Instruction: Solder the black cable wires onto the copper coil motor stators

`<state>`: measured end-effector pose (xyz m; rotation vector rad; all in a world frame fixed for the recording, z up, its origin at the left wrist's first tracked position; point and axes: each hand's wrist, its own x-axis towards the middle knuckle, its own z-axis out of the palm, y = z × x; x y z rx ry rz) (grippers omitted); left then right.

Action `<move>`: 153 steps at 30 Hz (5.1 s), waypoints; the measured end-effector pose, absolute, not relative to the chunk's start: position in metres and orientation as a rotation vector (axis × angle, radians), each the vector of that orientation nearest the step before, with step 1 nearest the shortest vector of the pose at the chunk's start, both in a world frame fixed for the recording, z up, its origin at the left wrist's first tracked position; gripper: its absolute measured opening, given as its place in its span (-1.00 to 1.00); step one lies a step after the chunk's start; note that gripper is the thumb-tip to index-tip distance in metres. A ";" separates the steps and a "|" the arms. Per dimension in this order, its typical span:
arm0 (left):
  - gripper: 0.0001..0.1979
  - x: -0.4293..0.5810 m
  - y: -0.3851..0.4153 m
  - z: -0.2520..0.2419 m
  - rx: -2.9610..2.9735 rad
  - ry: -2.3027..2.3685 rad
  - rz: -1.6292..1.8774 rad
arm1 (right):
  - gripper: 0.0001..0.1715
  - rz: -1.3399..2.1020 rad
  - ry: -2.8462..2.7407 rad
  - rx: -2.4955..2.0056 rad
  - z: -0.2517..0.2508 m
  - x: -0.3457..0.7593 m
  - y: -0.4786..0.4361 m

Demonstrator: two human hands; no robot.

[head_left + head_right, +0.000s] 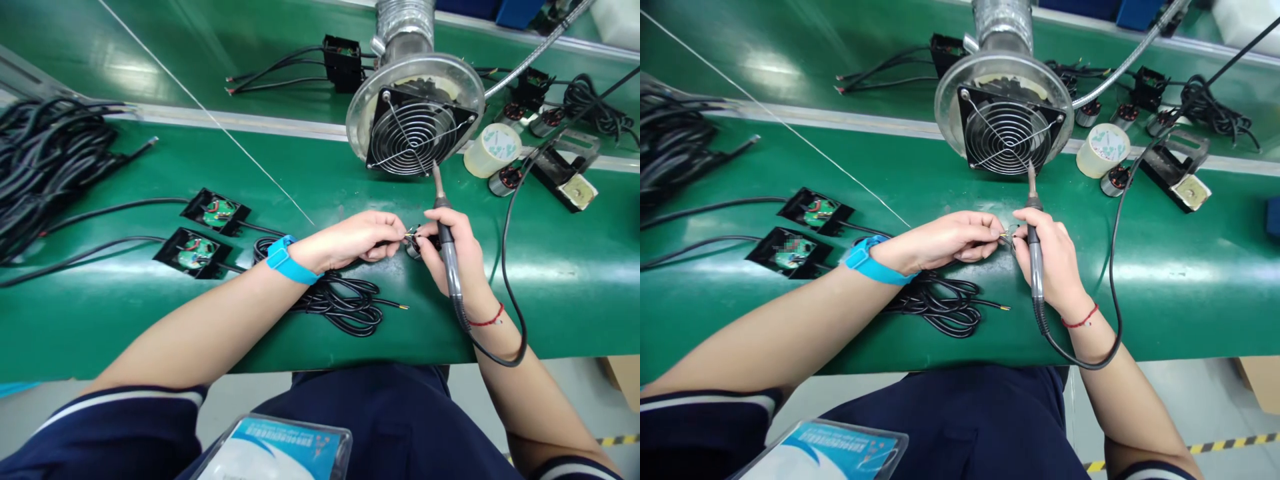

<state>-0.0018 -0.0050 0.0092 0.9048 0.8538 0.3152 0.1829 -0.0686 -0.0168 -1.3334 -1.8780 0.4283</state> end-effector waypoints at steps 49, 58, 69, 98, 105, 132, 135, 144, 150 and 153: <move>-0.76 -0.005 -0.001 0.008 0.903 0.892 0.392 | -0.46 0.569 -1.862 -1.357 -0.021 0.175 -0.070; -0.76 -0.003 -0.001 0.008 0.958 0.911 0.346 | -0.54 0.543 -1.777 -1.331 -0.024 0.172 -0.074; -0.75 -0.004 0.000 0.003 0.960 0.857 0.362 | -0.58 0.309 -1.727 -1.363 -0.026 0.178 -0.071; -0.83 -0.006 -0.002 0.000 0.960 0.809 0.402 | -0.60 0.789 -1.705 -1.264 -0.017 0.183 -0.066; -0.86 -0.007 -0.002 -0.002 1.011 0.803 0.390 | -0.55 0.790 -1.654 -1.287 -0.025 0.177 -0.068; -0.91 0.008 -0.007 -0.014 1.299 0.844 0.375 | -0.69 -0.019 -1.887 -1.461 -0.041 0.174 -0.075; -0.90 0.010 -0.007 -0.017 1.380 0.859 0.372 | -0.65 0.188 -1.756 -1.555 -0.048 0.175 -0.071; -0.89 -0.024 0.041 0.004 1.640 1.096 0.511 | -0.54 0.224 -1.612 -1.471 -0.047 0.202 -0.064; -0.80 -0.064 0.089 0.012 1.534 1.451 0.811 | -0.52 0.269 -1.549 -1.426 -0.042 0.212 -0.059; -0.82 -0.073 0.088 0.016 1.453 1.550 0.991 | -0.51 0.336 -1.579 -1.368 -0.041 0.207 -0.059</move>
